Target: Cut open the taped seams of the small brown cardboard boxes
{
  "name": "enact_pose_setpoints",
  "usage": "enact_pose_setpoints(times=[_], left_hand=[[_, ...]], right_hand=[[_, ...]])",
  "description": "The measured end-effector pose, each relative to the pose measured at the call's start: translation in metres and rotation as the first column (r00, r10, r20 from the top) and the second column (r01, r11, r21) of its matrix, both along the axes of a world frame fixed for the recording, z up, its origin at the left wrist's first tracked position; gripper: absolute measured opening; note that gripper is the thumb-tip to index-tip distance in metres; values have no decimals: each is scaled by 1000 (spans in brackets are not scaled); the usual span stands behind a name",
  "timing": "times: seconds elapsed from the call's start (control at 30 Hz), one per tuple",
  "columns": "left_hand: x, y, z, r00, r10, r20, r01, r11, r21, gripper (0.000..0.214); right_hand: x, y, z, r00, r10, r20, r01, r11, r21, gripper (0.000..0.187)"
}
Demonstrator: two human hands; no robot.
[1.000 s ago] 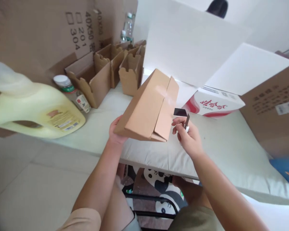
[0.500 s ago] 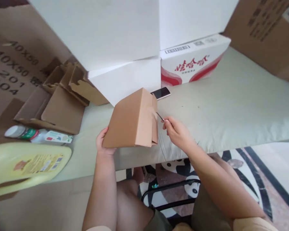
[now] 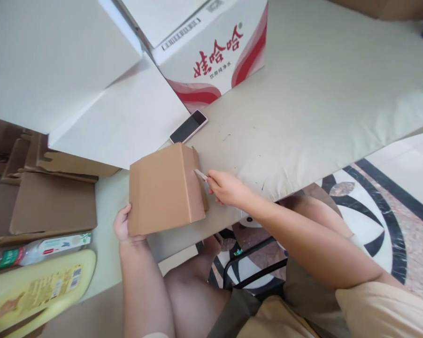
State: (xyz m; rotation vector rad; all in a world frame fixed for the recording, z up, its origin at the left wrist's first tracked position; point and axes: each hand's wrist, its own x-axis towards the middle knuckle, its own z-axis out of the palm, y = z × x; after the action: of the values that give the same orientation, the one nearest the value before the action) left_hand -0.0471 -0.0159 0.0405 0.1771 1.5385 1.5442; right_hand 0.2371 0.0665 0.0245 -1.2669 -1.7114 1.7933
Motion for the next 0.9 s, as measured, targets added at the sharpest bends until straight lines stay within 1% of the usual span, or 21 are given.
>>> enact_pose_setpoints(times=[0.1, 0.2, 0.27, 0.3, 0.43, 0.57, 0.63, 0.7, 0.77, 0.83, 0.9], left_hand=[[6, -1, 2, 999, -26, -34, 24, 999, -44, 35], [9, -2, 1, 989, -101, -106, 95, 994, -57, 33], [11, -1, 2, 985, -120, -123, 114, 992, -59, 31], [13, 0, 3, 987, -109, -122, 102, 993, -63, 31], [21, 5, 8, 995, 10, -103, -21, 994, -106, 30], [24, 8, 10, 996, 13, -90, -20, 996, -81, 24], [23, 8, 8, 995, 12, -98, -17, 999, -50, 19], [22, 8, 5, 993, 19, -115, -21, 1000, -18, 17], [22, 7, 3, 991, 9, -131, -8, 1000, 5, 15], [21, 7, 2, 991, 2, -136, -1, 1000, 11, 15], [21, 7, 2, 992, 31, -119, -30, 999, 13, 15]], right_hand=[[2, 5, -5, 1000, 3, 22, -2, 1000, -8, 17], [1, 10, -8, 1000, -15, 3, 15, 1000, -12, 15], [-1, 13, -9, 1000, -24, 5, 24, 1000, -1, 14], [-2, 14, -9, 999, -30, 12, 30, 1000, 7, 15], [-6, 18, -7, 997, -40, 66, 37, 998, 43, 19], [-5, 20, -7, 993, -25, 118, 8, 990, 143, 23], [-4, 21, -8, 989, -11, 144, -18, 980, 197, 25], [-1, 23, -8, 988, 14, 157, -49, 974, 223, 25], [4, 24, -5, 990, 41, 135, -65, 981, 182, 23], [11, 25, -1, 993, 85, 82, -90, 994, 67, 20], [19, 26, 3, 986, 168, 8, -167, 984, -65, 18]])
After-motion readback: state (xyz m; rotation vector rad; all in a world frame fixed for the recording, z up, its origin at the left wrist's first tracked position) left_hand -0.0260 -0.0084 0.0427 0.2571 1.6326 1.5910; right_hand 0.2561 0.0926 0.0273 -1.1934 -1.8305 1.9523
